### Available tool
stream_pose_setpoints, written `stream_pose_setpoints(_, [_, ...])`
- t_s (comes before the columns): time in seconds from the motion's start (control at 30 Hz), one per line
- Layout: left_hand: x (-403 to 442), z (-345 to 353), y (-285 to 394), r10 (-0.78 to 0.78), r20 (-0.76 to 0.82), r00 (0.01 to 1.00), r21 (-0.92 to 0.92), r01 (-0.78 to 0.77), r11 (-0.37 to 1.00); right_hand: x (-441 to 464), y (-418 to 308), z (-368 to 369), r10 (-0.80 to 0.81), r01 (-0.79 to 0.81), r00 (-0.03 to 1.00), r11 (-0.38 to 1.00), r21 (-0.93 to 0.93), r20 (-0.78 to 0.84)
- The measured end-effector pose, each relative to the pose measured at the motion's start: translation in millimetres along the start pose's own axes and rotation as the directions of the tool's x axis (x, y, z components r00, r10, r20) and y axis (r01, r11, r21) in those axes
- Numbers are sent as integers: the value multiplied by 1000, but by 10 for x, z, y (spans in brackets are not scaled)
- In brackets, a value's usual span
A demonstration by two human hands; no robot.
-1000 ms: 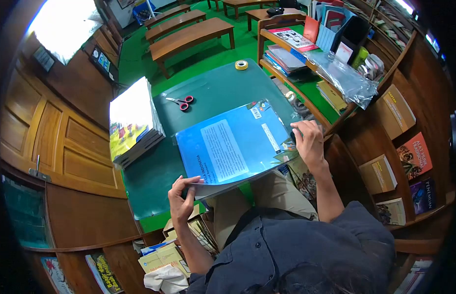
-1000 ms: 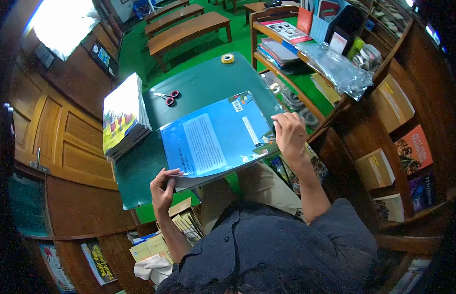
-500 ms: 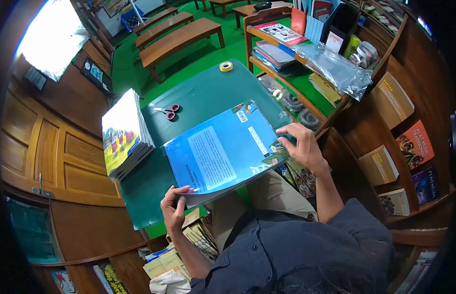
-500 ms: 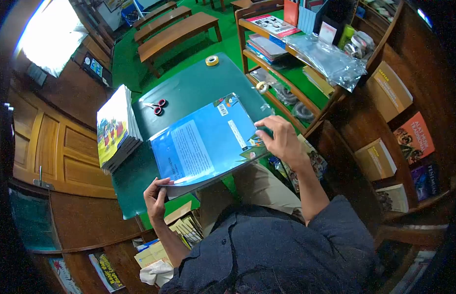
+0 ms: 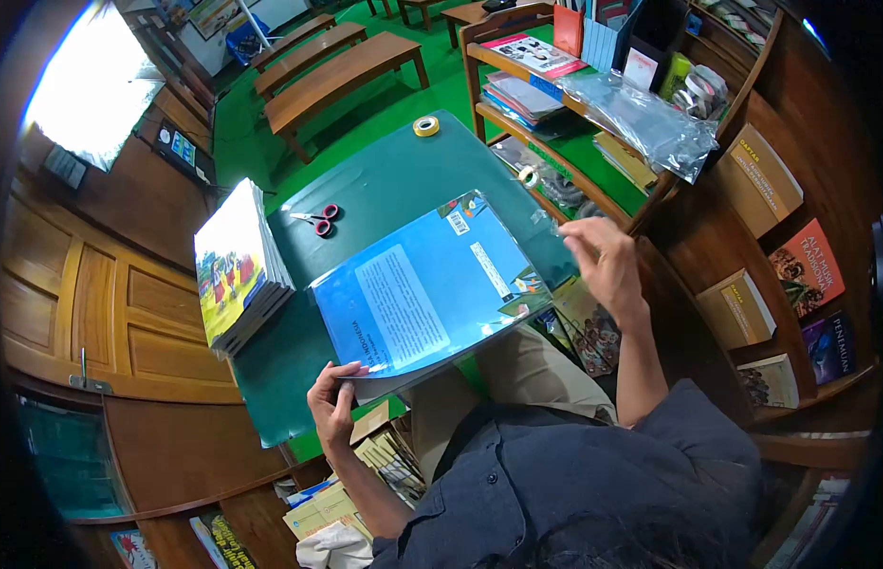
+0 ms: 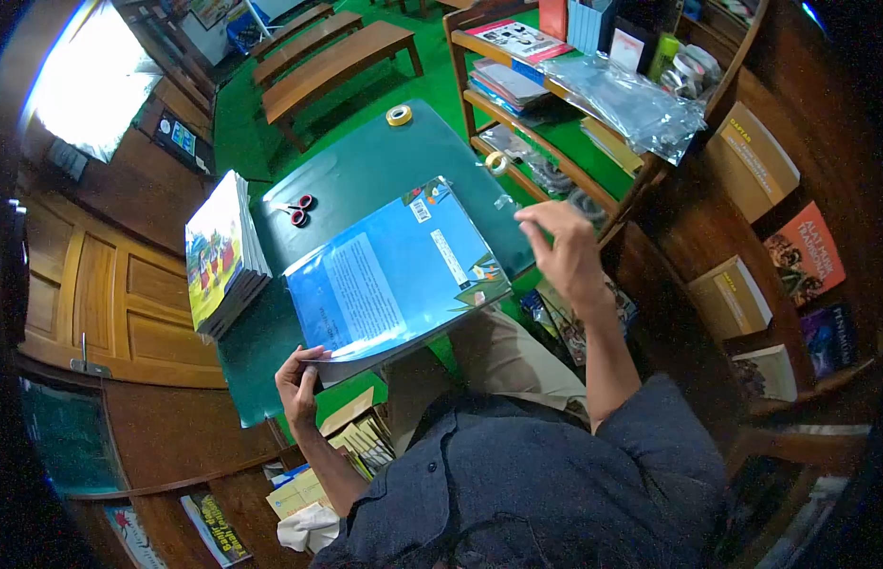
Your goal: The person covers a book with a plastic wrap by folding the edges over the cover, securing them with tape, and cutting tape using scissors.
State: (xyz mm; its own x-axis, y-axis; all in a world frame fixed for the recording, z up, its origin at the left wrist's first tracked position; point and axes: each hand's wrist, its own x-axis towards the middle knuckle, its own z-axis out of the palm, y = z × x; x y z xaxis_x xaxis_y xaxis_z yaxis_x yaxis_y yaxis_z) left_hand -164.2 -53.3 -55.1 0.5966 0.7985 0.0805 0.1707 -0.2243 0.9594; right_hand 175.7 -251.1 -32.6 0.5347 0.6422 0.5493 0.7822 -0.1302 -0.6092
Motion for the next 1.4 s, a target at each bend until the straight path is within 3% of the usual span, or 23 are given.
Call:
stream_pose_setpoints(0.17, [21, -4, -26, 25, 7, 1000, 5, -25, 1000, -51, 70, -188, 62, -72, 990, 994, -82, -125])
stream_pose_setpoints(0.3, [16, 9, 1, 45, -4, 999, 26, -45, 999, -260, 62, -157, 207, -207, 978, 978, -13, 21])
stream_pose_setpoints(0.4, [12, 3, -10, 33, -2, 999, 18, -33, 999, -304, 91, -147, 197, -197, 980, 980, -5, 0])
stream_pose_setpoints(0.57, [6, -5, 26, 40, 9, 999, 3, -40, 999, -34, 156, -88, 129, -130, 991, 991, -38, -41])
stream_pose_setpoints(0.7, [-6, 7, 81, 57, 15, 998, -13, -56, 998, 465, 450, 213, -154, 148, 987, 982, -117, -45])
stream_pose_setpoints(0.83, [-42, 31, 105, 52, -7, 999, -30, -53, 998, 876, 637, 454, -156, 164, 985, 977, -139, 66])
stream_pose_setpoints(1.0, [-53, 46, 99, 86, -32, 996, 75, -83, 994, 1068, 1056, 815, -311, 322, 946, 932, -164, 88])
stream_pose_setpoints(1.13, [-48, 28, 125, 12, -12, 1000, 37, -12, 999, 1025, 1344, 952, -437, 437, 895, 823, -363, 86])
stream_pose_setpoints(1.33, [-35, 20, 181, 1, 2, 1000, 27, -1, 1000, 1027, 1360, 900, -443, 447, 892, 835, -321, 90])
stream_pose_setpoints(1.4, [-44, 33, 201, -17, -3, 1000, -30, 17, 999, 1046, 1212, 743, -256, 290, 950, 936, -201, 180])
